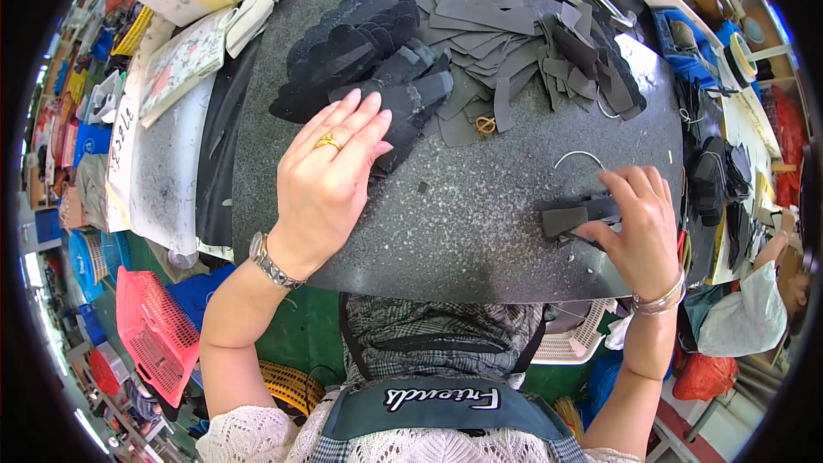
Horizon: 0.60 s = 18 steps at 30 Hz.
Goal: The recorder picks up material pieces from a basket, organizes them at a workbench, and prepares them for further assembly by applying small strips or checking components.
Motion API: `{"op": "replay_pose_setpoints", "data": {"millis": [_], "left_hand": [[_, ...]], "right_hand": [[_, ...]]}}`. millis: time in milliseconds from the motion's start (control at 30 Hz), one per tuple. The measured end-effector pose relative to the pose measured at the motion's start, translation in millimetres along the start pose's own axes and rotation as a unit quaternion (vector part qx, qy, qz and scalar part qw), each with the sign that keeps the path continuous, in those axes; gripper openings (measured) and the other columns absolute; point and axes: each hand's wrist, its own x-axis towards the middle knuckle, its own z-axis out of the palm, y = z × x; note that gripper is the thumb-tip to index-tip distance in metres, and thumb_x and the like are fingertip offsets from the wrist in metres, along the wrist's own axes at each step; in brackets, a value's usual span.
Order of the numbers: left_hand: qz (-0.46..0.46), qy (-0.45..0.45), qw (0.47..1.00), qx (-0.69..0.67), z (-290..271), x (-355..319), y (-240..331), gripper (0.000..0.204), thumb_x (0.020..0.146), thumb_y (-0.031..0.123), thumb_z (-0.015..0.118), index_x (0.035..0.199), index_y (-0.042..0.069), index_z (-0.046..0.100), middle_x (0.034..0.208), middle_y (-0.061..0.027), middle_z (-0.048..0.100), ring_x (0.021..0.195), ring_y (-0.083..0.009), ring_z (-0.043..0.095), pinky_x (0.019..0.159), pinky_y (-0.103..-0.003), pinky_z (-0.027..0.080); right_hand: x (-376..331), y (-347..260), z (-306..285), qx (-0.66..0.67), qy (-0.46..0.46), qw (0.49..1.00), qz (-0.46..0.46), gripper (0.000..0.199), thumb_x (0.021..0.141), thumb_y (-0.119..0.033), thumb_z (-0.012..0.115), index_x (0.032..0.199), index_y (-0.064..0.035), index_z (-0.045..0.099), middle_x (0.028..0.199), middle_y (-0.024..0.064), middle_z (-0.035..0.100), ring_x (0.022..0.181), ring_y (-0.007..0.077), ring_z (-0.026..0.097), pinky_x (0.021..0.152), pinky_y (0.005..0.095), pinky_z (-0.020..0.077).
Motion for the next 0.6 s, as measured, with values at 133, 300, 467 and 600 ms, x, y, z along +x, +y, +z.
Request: {"op": "replay_pose_setpoints", "data": {"millis": [133, 300, 467, 600], "left_hand": [[-0.009, -0.031, 0.999, -0.044, -10, 11, -6, 0.027, 0.078, 0.005, 0.076, 0.104, 0.003, 0.073, 0.109, -0.0145, 0.073, 0.108, -0.0277, 0.069, 0.101, -0.041, 0.051], [-0.139, -0.091, 0.964, -0.208, -24, 24, -19, 0.021, 0.089, 0.001, 0.067, 0.109, 0.002, 0.072, 0.104, -0.0141, 0.074, 0.098, -0.0237, 0.072, 0.092, -0.034, 0.054], [-0.007, 0.097, 0.994, 0.049, -57, 13, 9, 0.019, 0.097, 0.001, 0.055, 0.107, -0.003, 0.071, 0.109, -0.0128, 0.072, 0.100, -0.0223, 0.070, 0.095, -0.037, 0.052], [0.110, -0.189, 0.963, -0.155, -26, -41, 46, 0.027, 0.086, 0.006, 0.069, 0.112, -0.001, 0.069, 0.119, -0.0149, 0.069, 0.120, -0.0324, 0.062, 0.109, -0.047, 0.043]], "right_hand": [[35, -38, 17, 0.213, 0.070, 0.969, -0.099, 0.040, 0.075, -0.010, 0.079, 0.111, 0.0002, 0.064, 0.109, 0.0142, 0.066, 0.098, 0.0338, 0.062, 0.089, 0.0429, 0.0503], [91, -102, 64, 0.235, 0.151, 0.920, -0.275, 0.038, 0.078, -0.008, 0.061, 0.113, 0.0061, 0.062, 0.112, 0.0171, 0.064, 0.102, 0.0307, 0.062, 0.091, 0.0394, 0.0510], [89, -82, 68, 0.181, 0.126, 0.933, -0.285, 0.043, 0.076, -0.006, 0.061, 0.117, 0.0035, 0.062, 0.115, 0.0172, 0.063, 0.103, 0.0314, 0.061, 0.092, 0.0400, 0.0503], [114, -31, 55, 0.183, 0.167, 0.963, -0.105, 0.042, 0.075, 0.004, 0.066, 0.116, -0.0059, 0.065, 0.108, 0.0137, 0.065, 0.095, 0.0349, 0.061, 0.089, 0.0404, 0.0504]]}}
